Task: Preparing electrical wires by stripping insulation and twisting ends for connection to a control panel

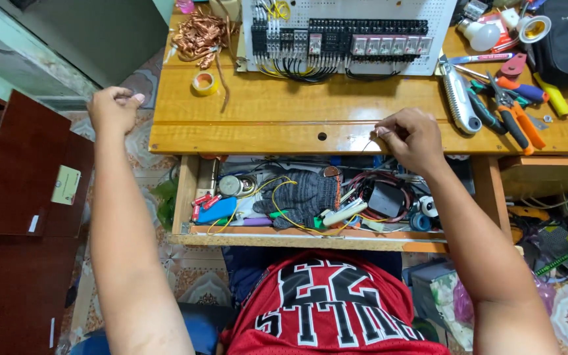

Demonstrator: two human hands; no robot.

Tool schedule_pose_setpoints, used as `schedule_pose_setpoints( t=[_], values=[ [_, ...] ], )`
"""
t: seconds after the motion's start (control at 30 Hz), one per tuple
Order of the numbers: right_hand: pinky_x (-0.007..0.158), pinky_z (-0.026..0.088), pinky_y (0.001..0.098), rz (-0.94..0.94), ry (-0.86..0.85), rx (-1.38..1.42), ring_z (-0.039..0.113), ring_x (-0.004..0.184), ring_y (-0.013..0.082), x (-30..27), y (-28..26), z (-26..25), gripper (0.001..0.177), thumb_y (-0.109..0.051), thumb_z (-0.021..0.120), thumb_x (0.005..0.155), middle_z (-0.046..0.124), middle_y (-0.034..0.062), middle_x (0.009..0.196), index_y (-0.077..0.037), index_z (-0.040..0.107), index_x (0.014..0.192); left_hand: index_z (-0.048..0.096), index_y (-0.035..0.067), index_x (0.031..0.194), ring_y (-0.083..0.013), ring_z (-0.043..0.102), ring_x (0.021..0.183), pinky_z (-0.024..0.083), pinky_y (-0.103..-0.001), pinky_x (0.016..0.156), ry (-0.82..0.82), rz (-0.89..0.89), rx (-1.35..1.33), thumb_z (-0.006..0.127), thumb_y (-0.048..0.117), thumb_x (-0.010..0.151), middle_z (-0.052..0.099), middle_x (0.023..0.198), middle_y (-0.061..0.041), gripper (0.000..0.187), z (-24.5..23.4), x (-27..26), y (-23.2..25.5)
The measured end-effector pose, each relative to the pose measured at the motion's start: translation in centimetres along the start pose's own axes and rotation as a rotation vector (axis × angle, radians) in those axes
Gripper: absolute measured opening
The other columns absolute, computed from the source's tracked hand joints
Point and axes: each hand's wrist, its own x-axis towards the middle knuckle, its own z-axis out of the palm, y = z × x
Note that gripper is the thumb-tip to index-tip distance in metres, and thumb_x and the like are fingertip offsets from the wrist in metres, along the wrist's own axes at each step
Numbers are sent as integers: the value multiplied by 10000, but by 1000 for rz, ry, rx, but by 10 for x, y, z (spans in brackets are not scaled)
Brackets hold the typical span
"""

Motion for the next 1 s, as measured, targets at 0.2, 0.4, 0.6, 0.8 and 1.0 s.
schedule_pose_setpoints(
  t=[0.2,0.4,0.6,0.8,1.0],
  values=[
    [866,468,458,-25,-24,33,667,902,352,3,-7,-6,54,-231,801,960,682,71,840,-217,796,1012,796,161,1098,-347,730,940,549,-432,841,33,201,96,907,284,930,757,952,-105,236,-20,9,55],
    [865,443,411,-17,17,59,674,869,310,1,-3,-2,68,-238,819,946,667,43,799,-225,800,1009,793,121,1127,-309,745,922,552,-397,850,27,634,-290,907,158,954,755,952,-99,211,-39,-30,215],
    [831,443,368,-47,89,101,676,811,266,-3,11,6,54,-238,822,948,666,13,771,-235,806,1000,760,147,1101,-301,748,902,590,-391,785,-332,714,-724,839,276,882,768,976,-118,266,22,-141,378],
    [801,463,358,-104,178,118,680,757,254,-8,28,11,127,-356,813,966,657,1,740,-229,805,965,727,199,1101,-280,779,864,652,-343,707,-563,420,-781,825,178,790,774,912,-53,326,137,-203,422],
    [780,468,377,-125,176,135,685,751,311,-5,3,-2,53,-190,823,946,673,75,744,-150,788,942,741,241,914,-237,732,839,603,-335,754,-295,569,-687,814,242,838,693,810,27,106,141,-207,414]
  ],
)
